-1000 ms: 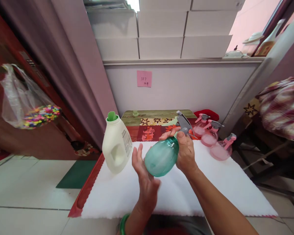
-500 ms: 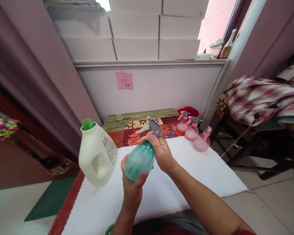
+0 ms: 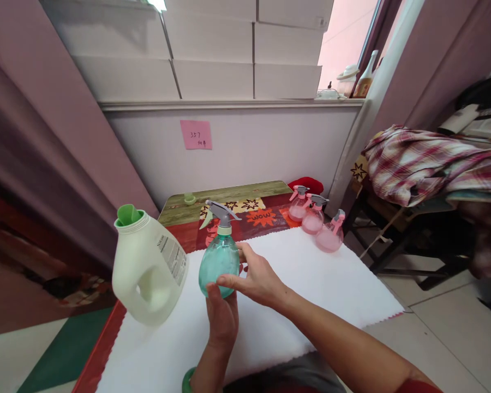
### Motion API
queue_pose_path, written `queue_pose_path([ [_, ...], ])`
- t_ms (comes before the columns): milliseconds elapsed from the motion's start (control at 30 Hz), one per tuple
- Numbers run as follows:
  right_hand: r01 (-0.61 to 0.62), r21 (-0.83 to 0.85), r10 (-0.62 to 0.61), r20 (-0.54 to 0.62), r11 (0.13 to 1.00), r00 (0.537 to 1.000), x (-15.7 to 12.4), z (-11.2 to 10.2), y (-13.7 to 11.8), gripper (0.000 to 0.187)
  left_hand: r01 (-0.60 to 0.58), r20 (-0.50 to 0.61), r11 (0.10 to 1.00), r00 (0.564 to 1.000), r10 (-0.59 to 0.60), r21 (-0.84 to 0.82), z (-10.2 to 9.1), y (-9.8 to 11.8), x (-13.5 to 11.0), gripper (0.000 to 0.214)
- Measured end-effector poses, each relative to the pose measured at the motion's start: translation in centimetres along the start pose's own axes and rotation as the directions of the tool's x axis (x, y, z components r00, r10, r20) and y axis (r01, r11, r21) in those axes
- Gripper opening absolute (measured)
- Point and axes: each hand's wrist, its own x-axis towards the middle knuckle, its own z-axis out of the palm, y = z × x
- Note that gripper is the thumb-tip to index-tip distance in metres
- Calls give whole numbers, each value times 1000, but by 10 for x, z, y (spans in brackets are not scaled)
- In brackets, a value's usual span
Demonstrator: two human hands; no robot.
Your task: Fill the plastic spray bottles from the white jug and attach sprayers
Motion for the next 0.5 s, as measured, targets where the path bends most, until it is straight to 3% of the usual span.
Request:
queue_pose_path([
  [133, -116, -114, 110, -56, 987, 992, 3, -9, 3, 77, -14, 61, 948, 998, -6, 319, -21, -29, 10, 76],
  [267, -110, -141, 89, -153, 984, 984, 21, -26, 24, 77, -182, 332, 772, 943, -39, 609, -41, -46, 27, 75],
  [333, -119, -194, 71, -237, 974, 969, 38, -38, 48, 73, -302, 413, 562, 907, -78, 770, -49, -53, 34, 77],
  [400, -151, -272, 48, -351, 950, 935, 59, -53, 77, 74, -396, 439, 263, 889, -132, 880, -57, -60, 39, 81],
  [500, -198, -406, -29, -489, 892, 872, 95, -80, 120, 75, -515, 491, -94, 849, -197, 852, -69, -70, 38, 77],
])
